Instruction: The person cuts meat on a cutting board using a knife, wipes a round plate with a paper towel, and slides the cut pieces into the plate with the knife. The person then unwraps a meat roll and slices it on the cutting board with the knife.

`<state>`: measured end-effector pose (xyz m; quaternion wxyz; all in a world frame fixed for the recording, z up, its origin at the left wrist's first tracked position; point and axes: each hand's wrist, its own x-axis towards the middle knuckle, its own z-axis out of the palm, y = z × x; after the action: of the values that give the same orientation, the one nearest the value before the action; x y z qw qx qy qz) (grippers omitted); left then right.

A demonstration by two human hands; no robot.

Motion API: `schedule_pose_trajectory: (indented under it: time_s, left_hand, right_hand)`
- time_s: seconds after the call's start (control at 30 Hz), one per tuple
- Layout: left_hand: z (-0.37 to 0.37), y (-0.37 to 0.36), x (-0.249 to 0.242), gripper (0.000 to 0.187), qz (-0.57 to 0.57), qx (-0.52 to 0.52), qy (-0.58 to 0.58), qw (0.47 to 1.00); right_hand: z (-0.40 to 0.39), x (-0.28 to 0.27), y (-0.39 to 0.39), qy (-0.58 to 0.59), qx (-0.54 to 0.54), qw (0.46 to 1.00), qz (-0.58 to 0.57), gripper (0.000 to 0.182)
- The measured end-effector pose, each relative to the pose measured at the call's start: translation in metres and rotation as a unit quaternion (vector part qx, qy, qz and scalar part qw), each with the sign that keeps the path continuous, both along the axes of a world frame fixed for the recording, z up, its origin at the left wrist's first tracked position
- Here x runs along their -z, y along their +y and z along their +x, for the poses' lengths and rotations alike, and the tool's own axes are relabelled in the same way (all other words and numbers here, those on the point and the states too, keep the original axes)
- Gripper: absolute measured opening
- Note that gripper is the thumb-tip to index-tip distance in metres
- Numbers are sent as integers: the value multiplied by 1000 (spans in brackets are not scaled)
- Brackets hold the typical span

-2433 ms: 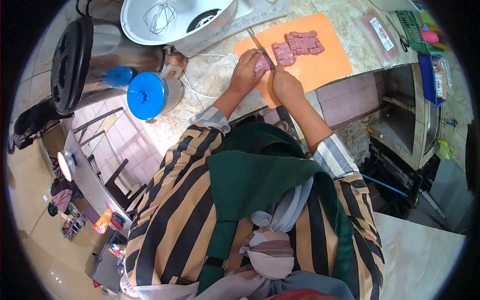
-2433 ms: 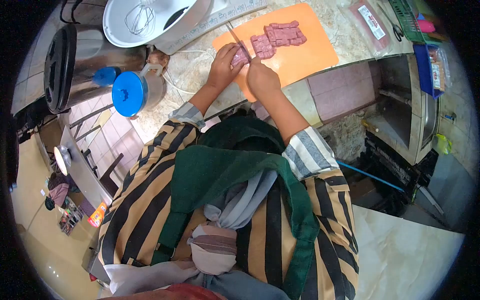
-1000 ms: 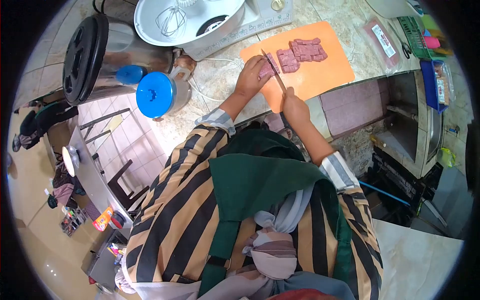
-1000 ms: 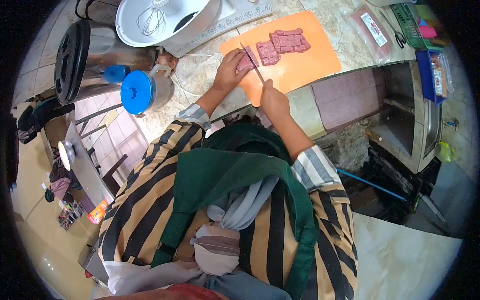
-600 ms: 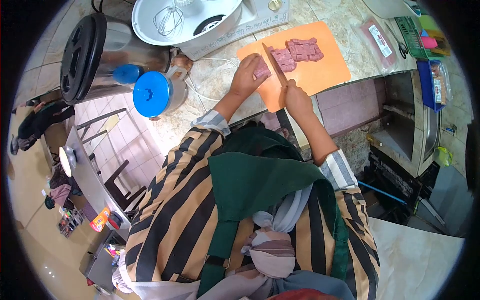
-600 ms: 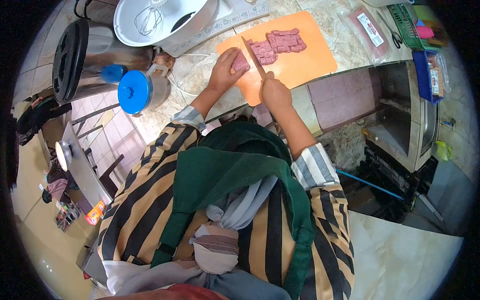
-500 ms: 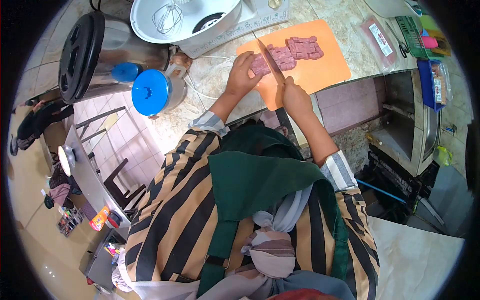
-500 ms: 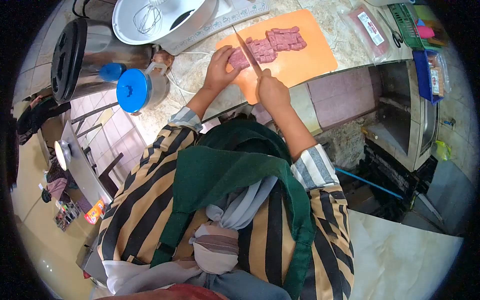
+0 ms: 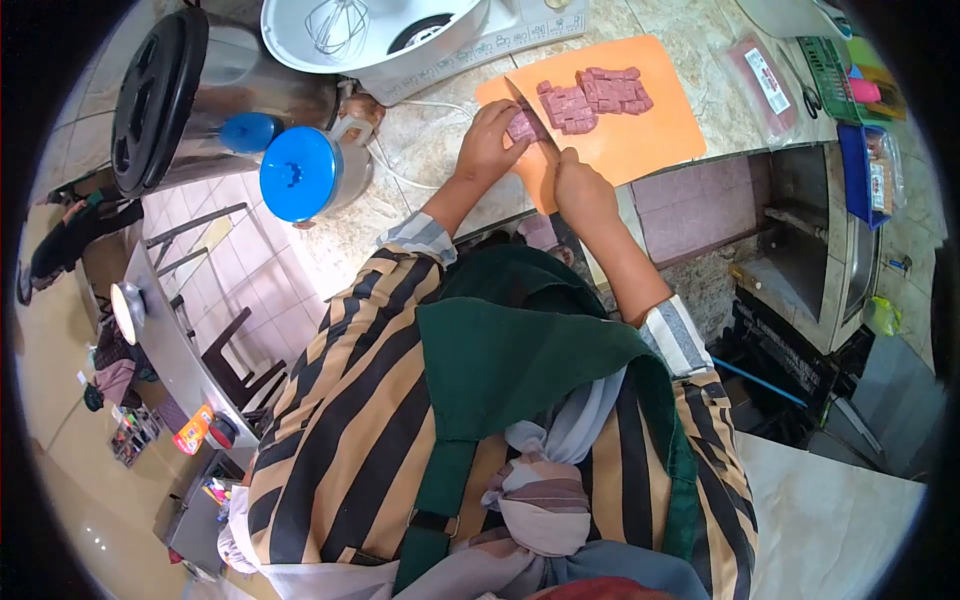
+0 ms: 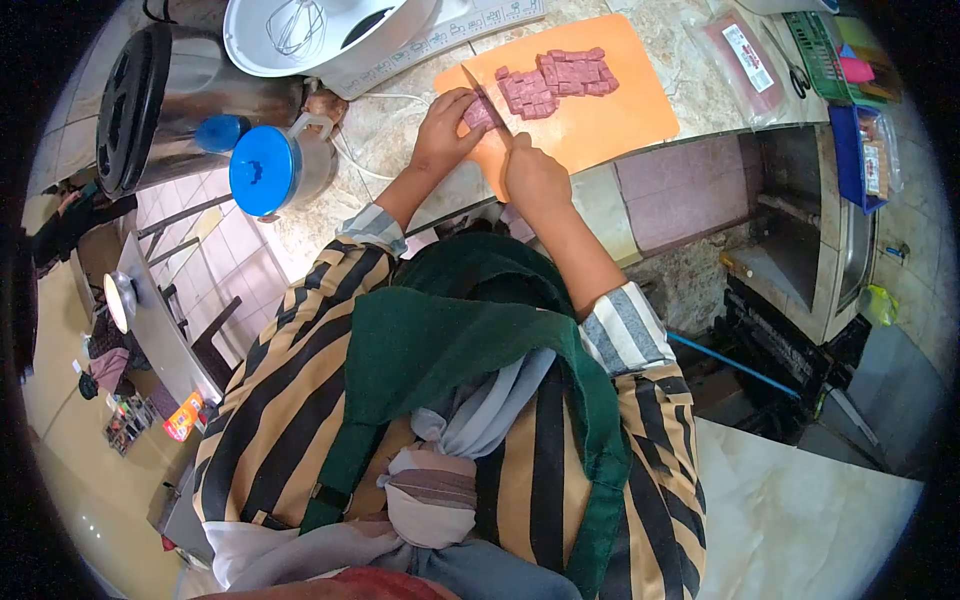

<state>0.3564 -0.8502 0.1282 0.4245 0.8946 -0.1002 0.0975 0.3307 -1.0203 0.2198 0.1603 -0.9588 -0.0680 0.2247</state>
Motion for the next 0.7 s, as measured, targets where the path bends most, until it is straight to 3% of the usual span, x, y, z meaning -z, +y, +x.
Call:
schedule_pose_trajectory:
  time_s: [0.7]
  left_hand:
    - [0, 3, 6, 47, -20, 14, -38, 999]
  right_hand:
    - [11, 16, 15, 33, 29, 999, 2, 21]
